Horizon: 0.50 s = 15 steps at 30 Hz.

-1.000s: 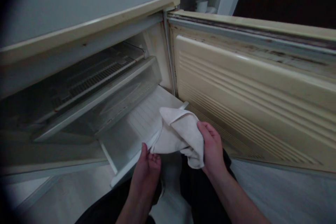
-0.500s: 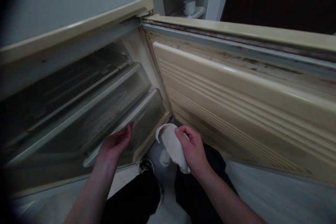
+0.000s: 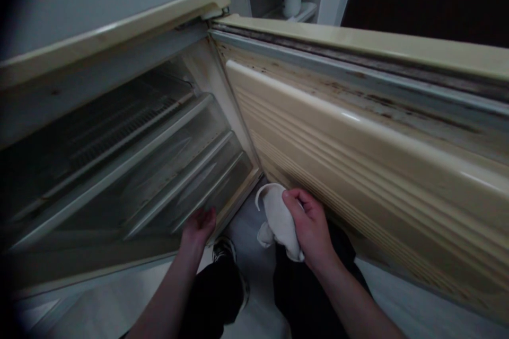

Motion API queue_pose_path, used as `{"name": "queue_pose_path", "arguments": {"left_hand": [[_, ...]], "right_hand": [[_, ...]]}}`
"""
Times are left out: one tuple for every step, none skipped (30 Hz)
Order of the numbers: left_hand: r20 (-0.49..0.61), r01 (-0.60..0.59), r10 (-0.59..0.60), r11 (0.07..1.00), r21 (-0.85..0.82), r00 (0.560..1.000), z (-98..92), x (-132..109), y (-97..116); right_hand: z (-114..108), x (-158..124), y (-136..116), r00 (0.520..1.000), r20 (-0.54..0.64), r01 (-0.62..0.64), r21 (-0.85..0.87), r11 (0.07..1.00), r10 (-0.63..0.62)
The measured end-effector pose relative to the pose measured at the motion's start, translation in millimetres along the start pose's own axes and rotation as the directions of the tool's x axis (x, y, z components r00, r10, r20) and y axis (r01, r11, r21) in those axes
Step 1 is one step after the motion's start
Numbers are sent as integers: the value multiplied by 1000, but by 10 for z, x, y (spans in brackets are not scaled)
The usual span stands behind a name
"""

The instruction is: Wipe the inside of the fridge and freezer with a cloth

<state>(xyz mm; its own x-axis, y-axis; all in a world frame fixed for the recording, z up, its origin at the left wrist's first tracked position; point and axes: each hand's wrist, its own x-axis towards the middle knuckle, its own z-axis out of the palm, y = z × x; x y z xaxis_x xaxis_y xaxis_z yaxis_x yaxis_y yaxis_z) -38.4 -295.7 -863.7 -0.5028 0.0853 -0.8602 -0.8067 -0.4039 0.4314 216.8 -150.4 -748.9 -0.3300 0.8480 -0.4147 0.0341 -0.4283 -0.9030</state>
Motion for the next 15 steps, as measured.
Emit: {"name": "queue_pose_path", "arguments": {"left_hand": [[-18, 16, -17, 1000, -17, 1000, -58, 74, -23], [-27, 26, -27, 999, -40, 999, -100, 140, -26], [-26, 33, -35, 997, -64, 999, -123, 198, -14], [-13, 40, -42, 996, -84, 999, -128, 246, 6], [3, 46, -46, 994, -102, 999, -118, 286, 27], [21, 53, -51, 992, -117, 998, -95, 319, 44], [42, 60, -55, 990, -131, 998, -62, 344, 53], [65, 65, -56, 987, -146, 996, -23, 364, 52], [89, 68, -54, 984, -162, 995, 18, 380, 43], [112, 68, -49, 981, -179, 993, 56, 392, 25], [131, 66, -40, 978, -196, 991, 88, 402, 1], [144, 60, -30, 975, -212, 989, 112, 410, -28], [149, 51, -17, 973, -226, 989, 128, 419, -61], [147, 39, -4, 971, -235, 989, 136, 428, -97], [138, 28, 6, 971, -239, 990, 135, 436, -137]], "right_hand": [[-52, 16, 0, 1000, -19, -7, -11, 1000, 7], [-103, 32, 2, 999, -40, -7, -31, 999, 6], [-151, 47, 7, 998, -59, -3, -61, 998, -1], [-193, 61, 12, 997, -73, 5, -97, 995, -12], [-227, 75, 18, 997, -80, 14, -133, 991, -25], [-254, 89, 24, 996, -85, 25, -165, 986, -39], [-272, 104, 29, 994, -92, 35, -192, 981, -54], [-285, 120, 32, 993, -99, 45, -213, 976, -67], [-295, 138, 32, 991, -107, 50, -230, 972, -77], [-303, 156, 31, 989, -116, 57, -245, 968, -88], [-313, 175, 29, 987, -125, 64, -261, 963, -100], [-326, 192, 27, 985, -130, 71, -279, 958, -110], [-344, 208, 27, 984, -135, 76, -297, 952, -120], [-365, 222, 30, 982, -138, 77, -314, 946, -126], [-391, 233, 35, 982, -140, 75, -326, 942, -126]]}}
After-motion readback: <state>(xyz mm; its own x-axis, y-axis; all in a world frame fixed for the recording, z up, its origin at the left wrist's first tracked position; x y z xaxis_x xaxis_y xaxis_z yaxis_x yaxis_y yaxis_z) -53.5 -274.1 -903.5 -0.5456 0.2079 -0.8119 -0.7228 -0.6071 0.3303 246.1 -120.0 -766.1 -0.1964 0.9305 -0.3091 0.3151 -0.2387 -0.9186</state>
